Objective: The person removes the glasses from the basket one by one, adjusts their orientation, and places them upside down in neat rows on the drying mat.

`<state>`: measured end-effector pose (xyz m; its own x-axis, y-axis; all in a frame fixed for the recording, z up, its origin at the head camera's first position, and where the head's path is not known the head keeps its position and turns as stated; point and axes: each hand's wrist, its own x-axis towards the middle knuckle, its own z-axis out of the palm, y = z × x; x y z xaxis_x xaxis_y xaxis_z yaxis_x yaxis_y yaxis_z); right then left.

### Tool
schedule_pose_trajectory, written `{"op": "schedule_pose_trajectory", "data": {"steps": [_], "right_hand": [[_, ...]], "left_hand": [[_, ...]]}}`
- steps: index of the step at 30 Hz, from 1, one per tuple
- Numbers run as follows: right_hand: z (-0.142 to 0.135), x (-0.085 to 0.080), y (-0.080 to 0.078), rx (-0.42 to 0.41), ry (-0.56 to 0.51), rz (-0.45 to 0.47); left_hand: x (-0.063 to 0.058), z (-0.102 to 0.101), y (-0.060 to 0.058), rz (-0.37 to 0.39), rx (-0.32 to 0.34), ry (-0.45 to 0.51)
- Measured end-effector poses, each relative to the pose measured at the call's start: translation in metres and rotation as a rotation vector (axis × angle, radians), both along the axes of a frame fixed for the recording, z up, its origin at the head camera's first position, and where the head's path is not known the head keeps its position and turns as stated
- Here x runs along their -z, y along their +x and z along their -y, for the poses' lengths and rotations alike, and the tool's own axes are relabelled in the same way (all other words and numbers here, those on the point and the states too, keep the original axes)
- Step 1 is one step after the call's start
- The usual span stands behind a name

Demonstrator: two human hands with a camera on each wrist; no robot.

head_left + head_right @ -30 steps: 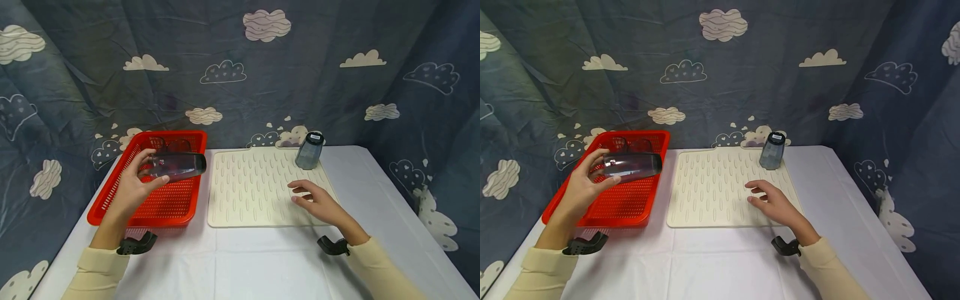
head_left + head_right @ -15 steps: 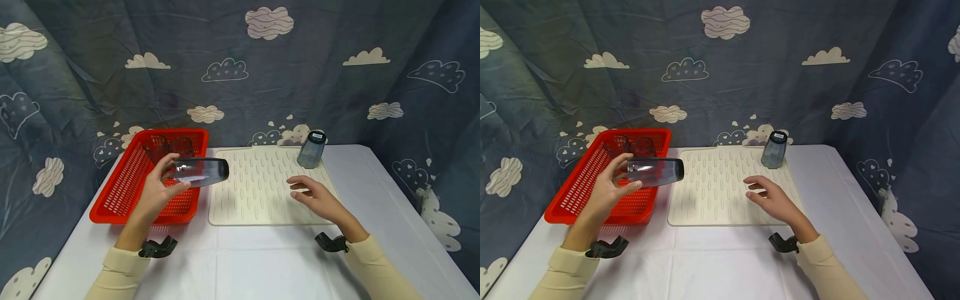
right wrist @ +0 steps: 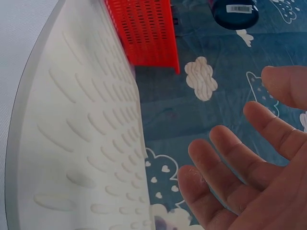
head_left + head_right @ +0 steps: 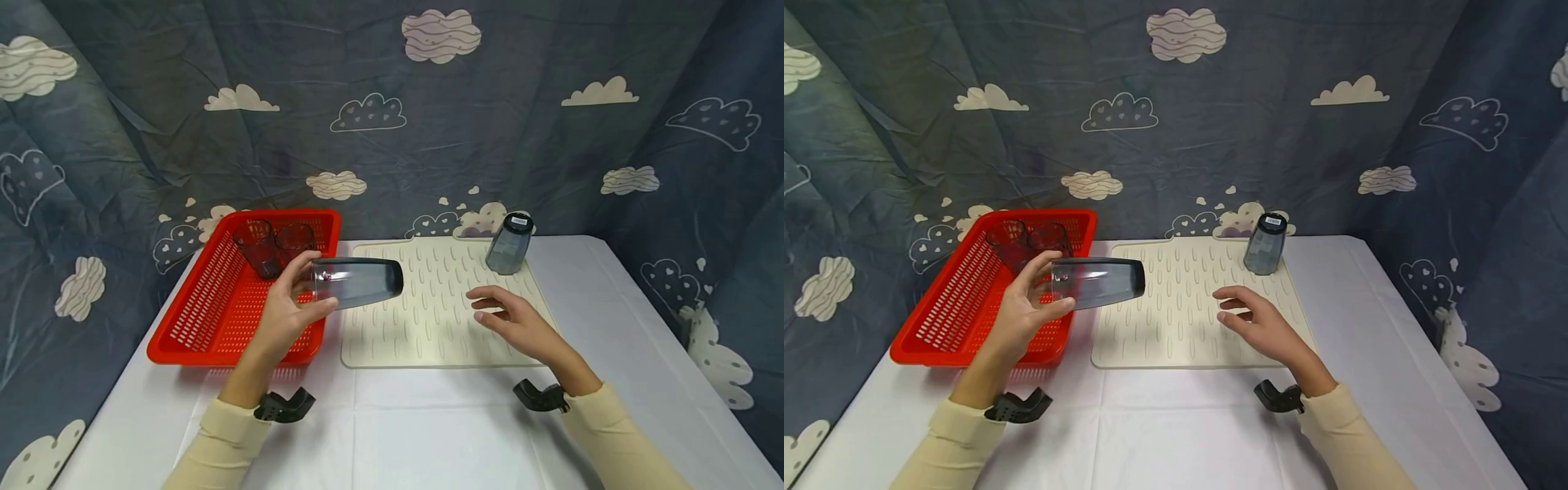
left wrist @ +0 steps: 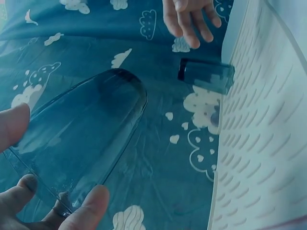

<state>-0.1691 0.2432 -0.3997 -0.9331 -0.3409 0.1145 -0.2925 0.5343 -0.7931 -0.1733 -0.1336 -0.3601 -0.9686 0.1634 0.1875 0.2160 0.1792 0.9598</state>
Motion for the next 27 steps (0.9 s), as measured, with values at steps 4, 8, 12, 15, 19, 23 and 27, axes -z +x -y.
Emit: {"op": "schedule_pose_trajectory", "data": {"steps": [4, 8, 12, 15, 19, 23, 27], "right_hand": [[-0.001, -0.001, -0.001, -0.001, -0.009, 0.006], [0.000, -0.002, -0.001, -0.010, -0.026, 0.004], [0.001, -0.004, 0.000, -0.020, -0.031, -0.004], [0.003, -0.005, 0.001, -0.021, -0.029, -0.007], [0.003, -0.003, 0.000, -0.020, -0.031, -0.008], [0.005, 0.000, -0.001, -0.018, -0.047, -0.010], [0.008, 0.001, -0.001, -0.009, -0.072, -0.012]], "left_hand": [[0.002, -0.010, -0.002, -0.027, 0.042, 0.037], [0.006, -0.018, -0.002, -0.045, 0.071, 0.050], [0.010, -0.025, 0.001, -0.037, 0.084, 0.034], [0.014, -0.031, 0.001, -0.031, 0.106, 0.056], [0.019, -0.041, 0.000, -0.018, 0.147, 0.109], [0.023, -0.050, 0.001, -0.013, 0.169, 0.135], [0.024, -0.055, 0.003, -0.023, 0.169, 0.158]]}}
